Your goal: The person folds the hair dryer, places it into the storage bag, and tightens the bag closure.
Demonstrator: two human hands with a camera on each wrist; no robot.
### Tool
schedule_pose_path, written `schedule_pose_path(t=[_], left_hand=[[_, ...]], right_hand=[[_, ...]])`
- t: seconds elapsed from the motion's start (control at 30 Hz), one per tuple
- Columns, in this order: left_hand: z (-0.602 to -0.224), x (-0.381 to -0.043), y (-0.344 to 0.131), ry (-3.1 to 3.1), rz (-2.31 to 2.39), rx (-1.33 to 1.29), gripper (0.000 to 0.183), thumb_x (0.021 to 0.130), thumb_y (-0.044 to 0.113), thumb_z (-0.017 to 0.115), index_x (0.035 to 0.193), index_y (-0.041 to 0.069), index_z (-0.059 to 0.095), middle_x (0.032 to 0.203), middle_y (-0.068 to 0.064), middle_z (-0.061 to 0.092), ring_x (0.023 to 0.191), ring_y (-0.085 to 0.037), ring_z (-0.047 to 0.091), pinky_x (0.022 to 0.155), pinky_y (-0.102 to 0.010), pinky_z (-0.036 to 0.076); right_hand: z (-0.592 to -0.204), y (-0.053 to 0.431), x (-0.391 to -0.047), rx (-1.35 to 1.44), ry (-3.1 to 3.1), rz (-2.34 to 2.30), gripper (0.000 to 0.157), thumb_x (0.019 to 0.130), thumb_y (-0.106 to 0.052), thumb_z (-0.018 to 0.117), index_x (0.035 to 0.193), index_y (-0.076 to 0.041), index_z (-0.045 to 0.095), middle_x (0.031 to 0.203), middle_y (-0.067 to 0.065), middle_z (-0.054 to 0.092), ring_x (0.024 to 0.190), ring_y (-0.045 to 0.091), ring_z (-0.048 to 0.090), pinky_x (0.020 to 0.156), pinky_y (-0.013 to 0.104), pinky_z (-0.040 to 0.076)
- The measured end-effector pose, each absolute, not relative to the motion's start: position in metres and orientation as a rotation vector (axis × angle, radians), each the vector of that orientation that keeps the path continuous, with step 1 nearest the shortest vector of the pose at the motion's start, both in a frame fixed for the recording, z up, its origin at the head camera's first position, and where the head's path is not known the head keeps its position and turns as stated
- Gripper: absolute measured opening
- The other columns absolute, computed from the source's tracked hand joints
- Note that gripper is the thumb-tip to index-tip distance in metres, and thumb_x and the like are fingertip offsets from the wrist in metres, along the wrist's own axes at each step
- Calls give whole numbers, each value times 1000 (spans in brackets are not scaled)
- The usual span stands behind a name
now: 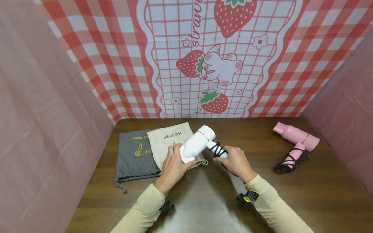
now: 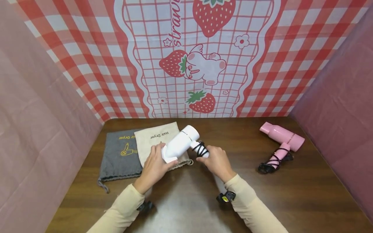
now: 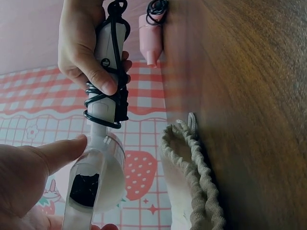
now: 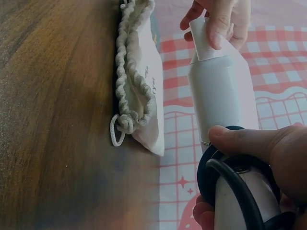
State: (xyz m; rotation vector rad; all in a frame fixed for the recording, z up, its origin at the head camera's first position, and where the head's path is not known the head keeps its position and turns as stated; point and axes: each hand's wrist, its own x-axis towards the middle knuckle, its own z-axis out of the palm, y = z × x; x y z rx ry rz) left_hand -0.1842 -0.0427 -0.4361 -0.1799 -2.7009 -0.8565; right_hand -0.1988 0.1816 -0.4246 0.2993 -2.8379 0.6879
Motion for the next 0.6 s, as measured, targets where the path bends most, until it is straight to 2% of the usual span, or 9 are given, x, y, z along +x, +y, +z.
schedule_pose_path(t=[0.23, 0.37, 0.6], left_hand=[[-434, -189, -45, -2736, -847, -199, 71, 71, 53, 68, 122, 10, 45, 102, -11, 51, 80, -22, 51, 64, -33, 44], [-431, -192, -44, -2739, -848, -217, 67, 75, 55, 63, 122, 11, 47, 104, -12, 52, 84, -23, 53, 67, -36, 45], [-423, -204, -37, -2790, -910, -224, 67, 78, 57, 57, 126, 11, 44, 116, -14, 50, 98, -28, 53, 79, -41, 45]], right_hand=[[-427, 181, -199, 309, -2832, 686, 40, 65, -37, 78, 84, -6, 62, 68, 3, 62, 53, 11, 49, 48, 25, 38], [-429, 180, -199, 322, -2823, 674, 40, 64, -37, 78, 83, -6, 62, 66, 3, 61, 52, 12, 48, 48, 26, 37], [-432, 178, -196, 343, -2805, 643, 37, 63, -37, 78, 79, -8, 61, 63, 1, 59, 52, 13, 47, 48, 27, 35]])
